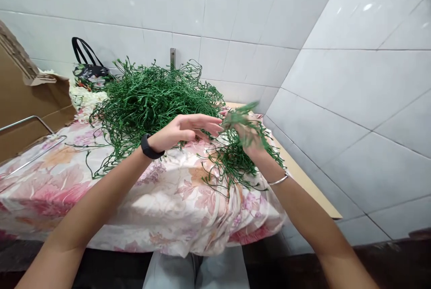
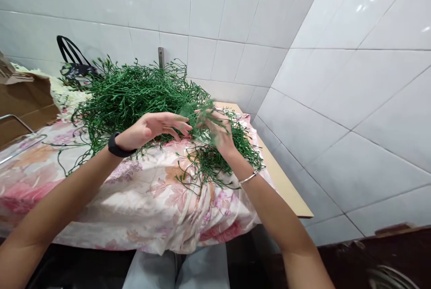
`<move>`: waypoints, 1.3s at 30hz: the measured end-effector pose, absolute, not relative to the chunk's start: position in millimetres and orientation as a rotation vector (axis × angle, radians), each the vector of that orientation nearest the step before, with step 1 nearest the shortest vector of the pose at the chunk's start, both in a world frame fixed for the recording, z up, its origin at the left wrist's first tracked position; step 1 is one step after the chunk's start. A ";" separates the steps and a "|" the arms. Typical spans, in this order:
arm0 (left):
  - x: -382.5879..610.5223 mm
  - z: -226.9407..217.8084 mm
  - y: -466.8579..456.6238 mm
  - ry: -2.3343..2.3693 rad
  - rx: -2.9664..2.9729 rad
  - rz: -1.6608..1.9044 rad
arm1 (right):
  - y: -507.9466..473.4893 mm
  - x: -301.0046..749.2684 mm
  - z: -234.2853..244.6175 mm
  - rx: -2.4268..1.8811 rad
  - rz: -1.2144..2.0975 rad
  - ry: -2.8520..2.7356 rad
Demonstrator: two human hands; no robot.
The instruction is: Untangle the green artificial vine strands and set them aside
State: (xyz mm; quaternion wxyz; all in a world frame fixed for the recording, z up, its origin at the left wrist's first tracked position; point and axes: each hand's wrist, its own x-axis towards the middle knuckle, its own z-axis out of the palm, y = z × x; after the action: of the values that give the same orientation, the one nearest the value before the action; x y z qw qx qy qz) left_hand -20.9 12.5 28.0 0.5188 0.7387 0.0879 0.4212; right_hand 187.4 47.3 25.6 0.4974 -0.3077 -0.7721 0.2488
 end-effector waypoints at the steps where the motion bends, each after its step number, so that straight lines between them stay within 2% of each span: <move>1: -23.3 29.6 13.8 0.200 1.771 1.089 | 48.8 186.6 25.5 -0.722 0.709 -1.813; 5: -34.5 38.3 18.8 0.299 1.667 1.500 | 49.9 182.0 25.6 -0.489 1.349 -1.367; 8: -41.1 43.9 21.6 0.450 1.554 1.623 | 40.8 177.6 25.3 -0.349 1.621 -1.311; 10: -42.5 46.2 21.3 0.599 1.558 1.526 | 29.6 174.1 24.3 -0.314 1.752 -1.474; 13: -39.4 46.6 16.3 0.815 1.728 1.157 | 11.6 168.0 21.2 -0.320 1.884 -1.836; 16: -31.4 43.4 8.6 0.868 1.951 0.867 | 1.8 162.1 15.1 -0.368 1.761 -2.087; 20: -17.7 34.5 3.1 0.745 2.060 0.726 | 2.9 158.2 4.4 -0.455 1.393 -2.265; 22: -12.5 30.8 3.1 0.705 2.004 0.775 | 4.4 158.3 2.0 -0.473 1.293 -2.314; 24: -10.8 29.9 4.0 0.689 1.891 0.980 | 5.4 159.5 3.8 -0.502 1.209 -2.349; 28: -18.3 36.3 5.9 0.683 1.672 1.353 | 13.1 164.9 15.4 -0.612 1.246 -2.156; 34: -31.2 39.5 11.1 1.069 1.948 1.277 | 38.7 180.8 27.6 -0.617 0.921 -1.644; 39: -33.7 34.1 12.1 1.391 2.466 1.194 | 41.9 185.1 33.8 -0.648 0.797 -1.741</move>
State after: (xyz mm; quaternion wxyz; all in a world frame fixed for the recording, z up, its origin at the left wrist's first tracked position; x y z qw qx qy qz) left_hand -33.7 12.1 34.1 0.0346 0.8021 0.4523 0.3883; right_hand 185.1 41.9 33.8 0.5313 -0.2717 -0.7295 0.3342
